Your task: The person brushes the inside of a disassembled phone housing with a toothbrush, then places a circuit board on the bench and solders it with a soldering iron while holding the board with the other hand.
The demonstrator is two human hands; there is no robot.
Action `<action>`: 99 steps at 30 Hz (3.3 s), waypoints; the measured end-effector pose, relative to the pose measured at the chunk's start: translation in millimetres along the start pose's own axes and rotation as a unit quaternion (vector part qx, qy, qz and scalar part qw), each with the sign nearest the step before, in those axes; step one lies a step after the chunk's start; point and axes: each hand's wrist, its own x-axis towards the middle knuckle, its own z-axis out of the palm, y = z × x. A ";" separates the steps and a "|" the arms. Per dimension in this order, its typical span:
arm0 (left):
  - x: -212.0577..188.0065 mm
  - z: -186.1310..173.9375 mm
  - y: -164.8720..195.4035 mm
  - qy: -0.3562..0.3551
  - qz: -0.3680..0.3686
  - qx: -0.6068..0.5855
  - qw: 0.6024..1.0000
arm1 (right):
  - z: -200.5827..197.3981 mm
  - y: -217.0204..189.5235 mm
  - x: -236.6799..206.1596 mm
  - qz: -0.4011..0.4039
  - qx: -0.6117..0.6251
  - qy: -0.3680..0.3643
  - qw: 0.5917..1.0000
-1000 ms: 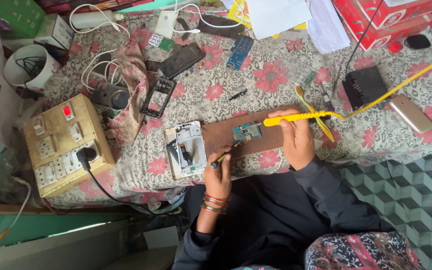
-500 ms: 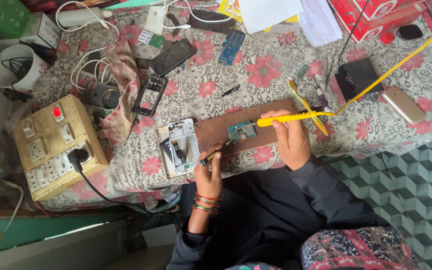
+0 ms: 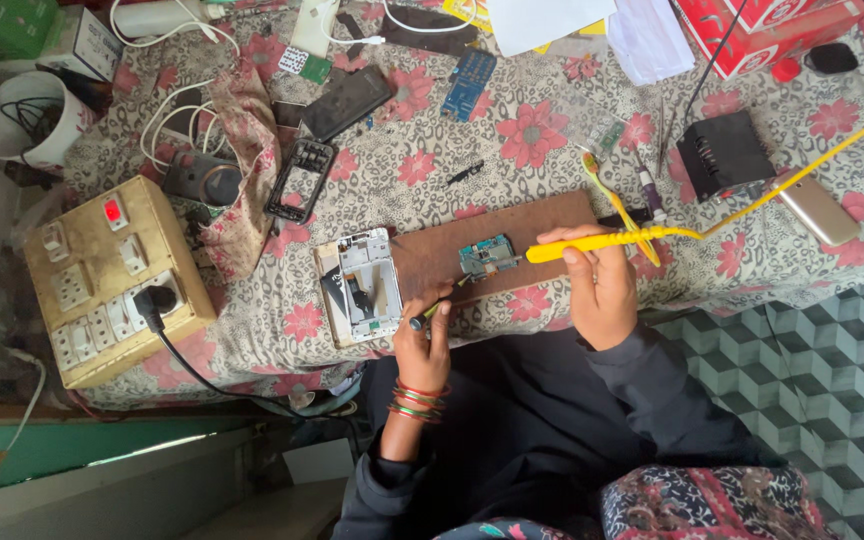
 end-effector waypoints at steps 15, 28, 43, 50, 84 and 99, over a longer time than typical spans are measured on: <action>-1.3 -1.8 -2.2 -0.012 -0.007 -0.008 1.000 | 3.8 2.7 -1.1 -0.003 -0.009 0.003 1.000; -4.0 -3.2 2.2 -0.033 0.025 -0.027 0.999 | 9.8 -6.5 -4.4 -0.005 -0.026 0.005 1.000; -8.3 -0.4 -3.1 -0.032 0.015 -0.027 0.999 | 21.2 -6.2 -2.8 -0.012 -0.051 0.012 0.999; -11.4 0.4 -7.2 -0.027 -0.007 -0.025 0.999 | 21.3 -10.8 -3.9 -0.019 -0.092 0.018 0.995; -12.0 5.8 -10.6 0.015 -0.027 -0.001 1.000 | -20.5 15.4 -1.9 0.005 0.029 0.015 0.999; -11.8 4.5 -9.9 0.009 -0.038 -0.005 0.999 | -6.9 22.2 -7.8 -0.005 0.021 0.018 1.000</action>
